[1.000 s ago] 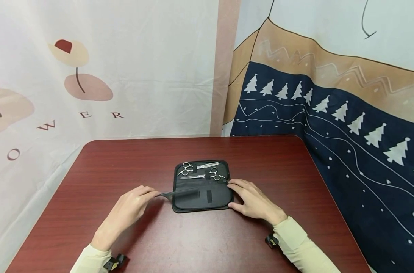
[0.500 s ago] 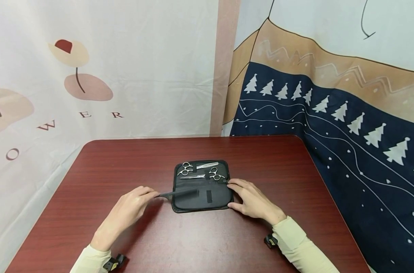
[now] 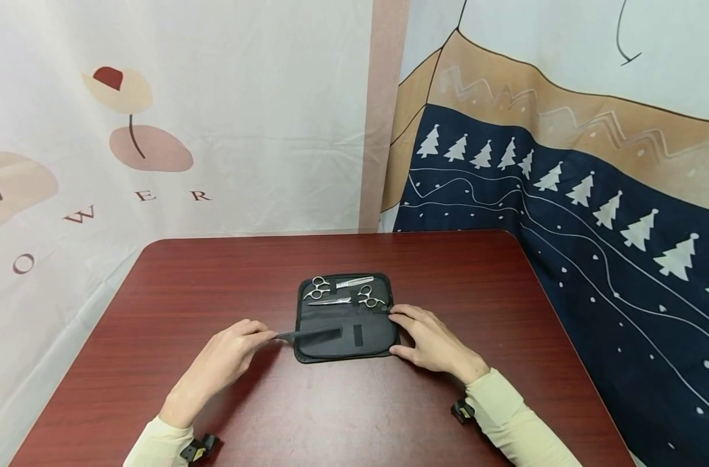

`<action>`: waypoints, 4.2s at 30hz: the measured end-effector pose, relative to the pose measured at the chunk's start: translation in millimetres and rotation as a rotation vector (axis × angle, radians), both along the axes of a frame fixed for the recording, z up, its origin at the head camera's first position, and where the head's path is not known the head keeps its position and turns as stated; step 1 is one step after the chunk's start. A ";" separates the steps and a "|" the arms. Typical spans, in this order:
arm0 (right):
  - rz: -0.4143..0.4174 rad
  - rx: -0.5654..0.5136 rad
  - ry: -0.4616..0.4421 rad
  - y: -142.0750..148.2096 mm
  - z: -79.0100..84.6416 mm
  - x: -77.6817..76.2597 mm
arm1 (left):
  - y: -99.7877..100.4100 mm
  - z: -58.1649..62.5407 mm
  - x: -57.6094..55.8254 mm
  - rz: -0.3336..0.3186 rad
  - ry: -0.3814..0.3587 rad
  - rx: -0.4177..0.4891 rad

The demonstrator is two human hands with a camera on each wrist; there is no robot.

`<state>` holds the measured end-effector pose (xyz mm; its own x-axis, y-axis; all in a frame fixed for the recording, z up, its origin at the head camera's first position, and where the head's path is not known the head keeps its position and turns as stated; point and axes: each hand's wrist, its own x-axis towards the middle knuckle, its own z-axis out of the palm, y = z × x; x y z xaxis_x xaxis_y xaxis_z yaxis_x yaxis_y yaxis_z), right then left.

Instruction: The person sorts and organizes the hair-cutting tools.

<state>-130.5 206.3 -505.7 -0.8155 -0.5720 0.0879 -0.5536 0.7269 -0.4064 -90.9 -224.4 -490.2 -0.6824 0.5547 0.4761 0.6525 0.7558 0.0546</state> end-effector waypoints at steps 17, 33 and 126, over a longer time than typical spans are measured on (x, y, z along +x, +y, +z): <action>-0.006 -0.006 -0.010 -0.7 -0.7 -0.7 | 15.2 -4.8 -3.1 -0.028 -0.003 0.010; -0.009 -0.008 -0.004 -0.7 -1.8 -1.5 | 18.0 -7.3 -1.0 -0.038 -0.109 0.016; -0.017 -0.033 -0.025 -2.6 -1.5 -2.8 | 87.1 -22.6 -41.8 -0.085 -0.280 0.065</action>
<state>-133.3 203.7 -507.2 -0.8276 -0.5548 0.0856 -0.5302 0.7224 -0.4439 -132.7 -137.3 -512.9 -0.7445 0.5899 0.3126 0.6661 0.6881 0.2878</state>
